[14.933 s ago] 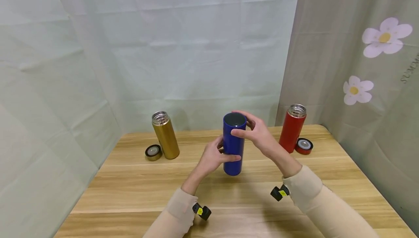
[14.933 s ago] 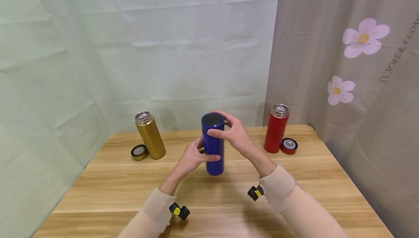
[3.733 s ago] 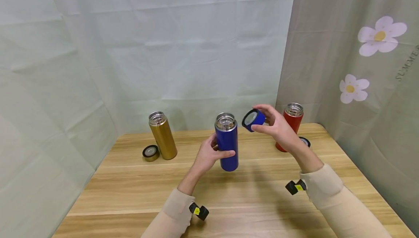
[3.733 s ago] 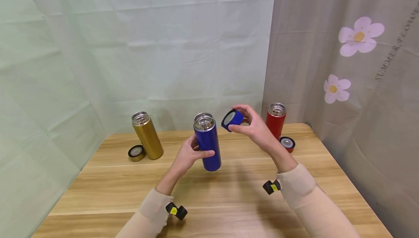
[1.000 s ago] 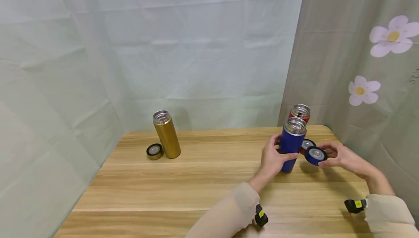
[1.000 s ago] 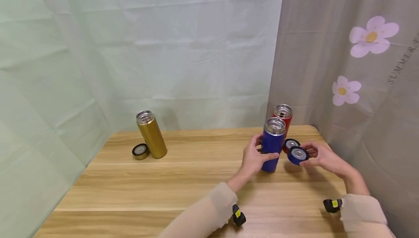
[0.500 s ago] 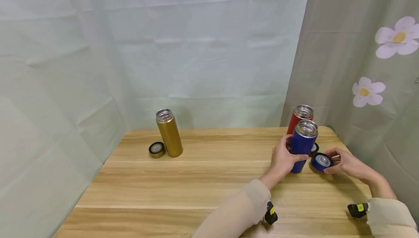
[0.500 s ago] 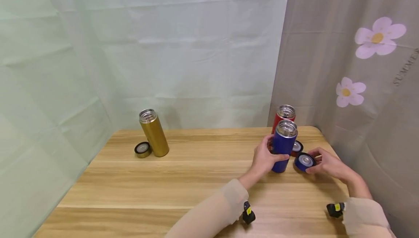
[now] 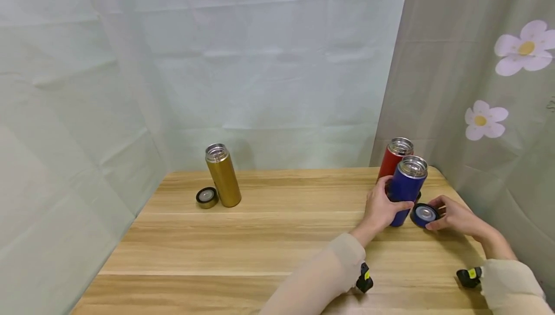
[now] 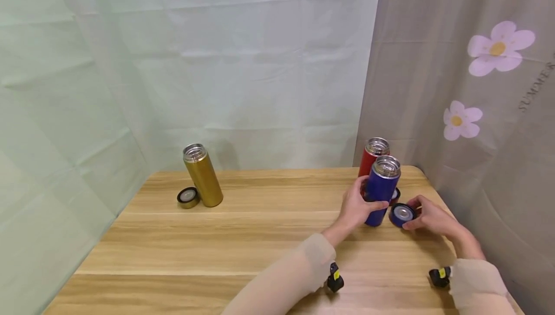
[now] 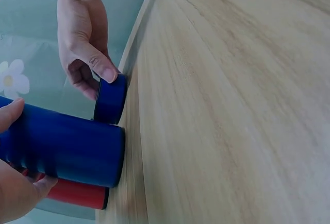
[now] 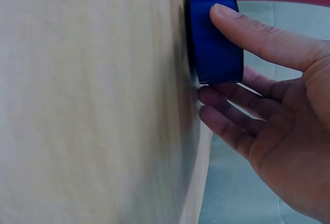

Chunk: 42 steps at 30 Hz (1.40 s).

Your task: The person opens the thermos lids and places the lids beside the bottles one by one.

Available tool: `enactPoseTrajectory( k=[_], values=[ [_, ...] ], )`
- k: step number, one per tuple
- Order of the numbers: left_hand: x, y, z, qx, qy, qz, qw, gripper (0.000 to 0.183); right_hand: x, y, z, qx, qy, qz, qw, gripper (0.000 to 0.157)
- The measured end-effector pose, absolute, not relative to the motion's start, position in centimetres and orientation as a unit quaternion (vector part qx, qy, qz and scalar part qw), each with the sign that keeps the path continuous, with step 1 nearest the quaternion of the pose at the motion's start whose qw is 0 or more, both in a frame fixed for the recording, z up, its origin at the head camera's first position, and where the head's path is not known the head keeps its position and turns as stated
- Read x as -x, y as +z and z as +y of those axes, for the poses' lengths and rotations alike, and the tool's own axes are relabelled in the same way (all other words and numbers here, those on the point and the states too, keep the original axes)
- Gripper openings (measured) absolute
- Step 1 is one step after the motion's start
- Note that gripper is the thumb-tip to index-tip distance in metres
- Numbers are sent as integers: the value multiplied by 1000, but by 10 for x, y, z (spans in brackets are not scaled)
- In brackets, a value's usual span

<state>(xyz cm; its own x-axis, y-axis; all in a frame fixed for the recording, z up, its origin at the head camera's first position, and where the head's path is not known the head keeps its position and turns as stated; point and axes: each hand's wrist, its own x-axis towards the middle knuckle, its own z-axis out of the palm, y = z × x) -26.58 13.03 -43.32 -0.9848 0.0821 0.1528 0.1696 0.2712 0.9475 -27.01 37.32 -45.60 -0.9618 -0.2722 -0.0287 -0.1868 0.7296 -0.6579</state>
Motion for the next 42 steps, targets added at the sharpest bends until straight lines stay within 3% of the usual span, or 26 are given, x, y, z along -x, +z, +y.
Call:
enactPoseTrajectory(
  k=[15, 24, 34, 38, 42],
  values=[
    [262, -440, 125, 85, -582, -808, 17, 66, 269, -457, 364, 122, -360, 922, 74, 65],
    [262, -445, 117, 86, -606, -790, 5, 64, 265, -450, 367, 123, -352, 924, 83, 79],
    [261, -445, 92, 124, -608, -783, 39, 58, 251, -421, 367, 128, -325, 936, 49, 64],
    [263, -438, 79, 149, -599, -784, 74, 55, 250, -401, 365, 136, -322, 937, 0, 60],
    [269, -429, 64, 183, -580, -784, 122, 52, 248, -385, 359, 126, -344, 925, -105, 50]
  ],
)
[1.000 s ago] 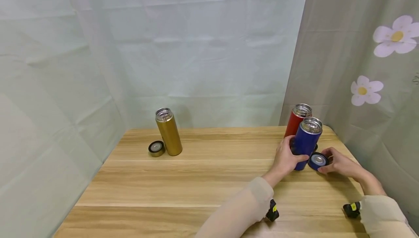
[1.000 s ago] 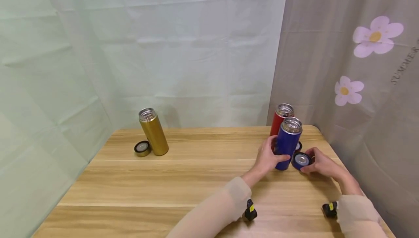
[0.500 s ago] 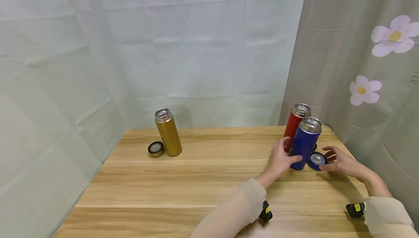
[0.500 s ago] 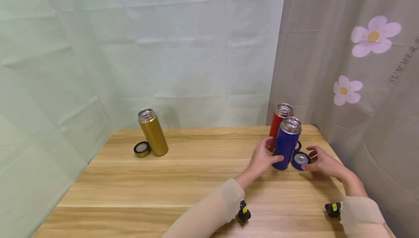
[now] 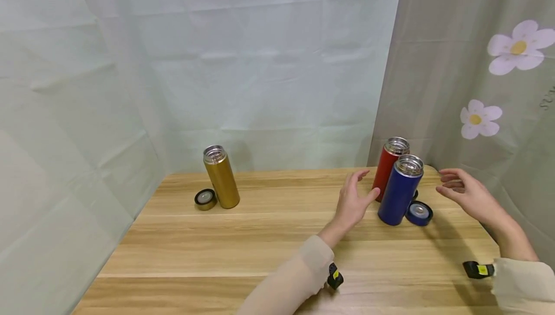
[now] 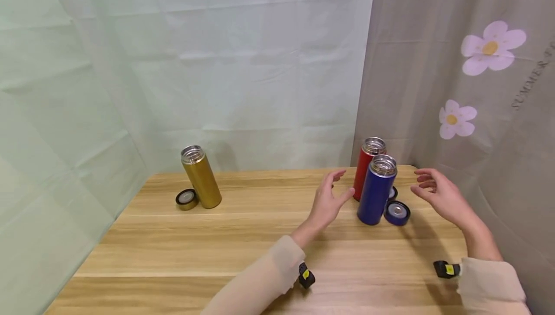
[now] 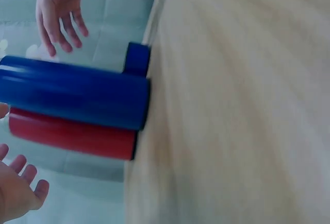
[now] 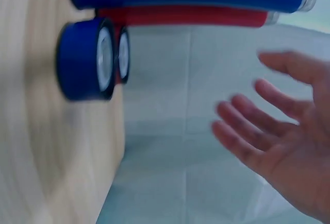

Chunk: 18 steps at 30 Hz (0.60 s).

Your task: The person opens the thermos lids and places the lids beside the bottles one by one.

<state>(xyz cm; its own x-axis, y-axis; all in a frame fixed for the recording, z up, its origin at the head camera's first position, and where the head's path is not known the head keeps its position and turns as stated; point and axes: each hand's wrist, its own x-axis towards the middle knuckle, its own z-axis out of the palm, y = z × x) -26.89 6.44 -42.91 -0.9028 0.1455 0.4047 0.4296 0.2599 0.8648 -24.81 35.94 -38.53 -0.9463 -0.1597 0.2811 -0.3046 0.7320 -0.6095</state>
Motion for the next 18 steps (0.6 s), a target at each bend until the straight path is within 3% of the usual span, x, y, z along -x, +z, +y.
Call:
enactPoseTrajectory(
  k=[6, 13, 18],
  values=[
    [277, -424, 42, 213, -533, -799, 181, 49, 245, -373, 344, -106, 406, -876, 239, 34],
    [281, -422, 27, 222, -510, -806, 200, 44, 244, -370, 326, -76, 423, -846, 315, 35],
    [283, -421, 14, 212, -511, -805, 215, 41, 242, -362, 303, -94, 430, -797, 414, 32]
  ],
)
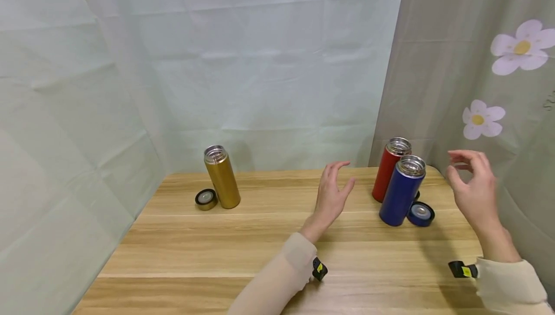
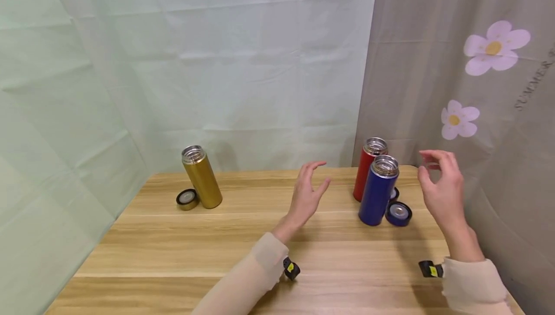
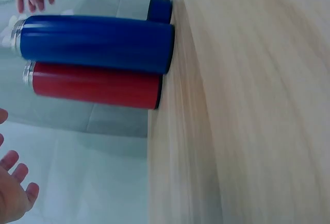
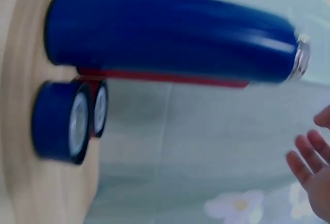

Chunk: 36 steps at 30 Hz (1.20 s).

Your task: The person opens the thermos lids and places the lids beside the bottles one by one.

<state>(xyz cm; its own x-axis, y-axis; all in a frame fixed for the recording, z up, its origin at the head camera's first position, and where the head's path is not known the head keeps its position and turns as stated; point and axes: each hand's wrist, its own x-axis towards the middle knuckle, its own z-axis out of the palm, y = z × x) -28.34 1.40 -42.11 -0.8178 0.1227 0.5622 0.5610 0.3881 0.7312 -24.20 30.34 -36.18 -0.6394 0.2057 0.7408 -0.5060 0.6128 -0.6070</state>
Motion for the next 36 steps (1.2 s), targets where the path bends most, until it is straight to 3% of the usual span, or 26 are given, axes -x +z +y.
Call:
enactPoseTrajectory(
  k=[5, 11, 20, 28, 36],
  values=[
    [285, -416, -1, 188, -546, -789, 209, 40, 240, -351, 275, -168, 401, -755, 490, 33],
    [288, -407, -19, 154, -597, -763, 196, 38, 237, -344, 244, -224, 363, -750, 504, 28],
    [297, -414, -62, 130, -591, -771, 201, 36, 241, -349, 200, -274, 407, -759, 429, 46],
    [302, -420, -95, 101, -592, -769, 218, 34, 255, -365, 170, -273, 413, -799, 342, 41],
    [305, -419, -102, 102, -583, -771, 235, 33, 274, -375, 153, -273, 402, -821, 301, 37]
  ],
)
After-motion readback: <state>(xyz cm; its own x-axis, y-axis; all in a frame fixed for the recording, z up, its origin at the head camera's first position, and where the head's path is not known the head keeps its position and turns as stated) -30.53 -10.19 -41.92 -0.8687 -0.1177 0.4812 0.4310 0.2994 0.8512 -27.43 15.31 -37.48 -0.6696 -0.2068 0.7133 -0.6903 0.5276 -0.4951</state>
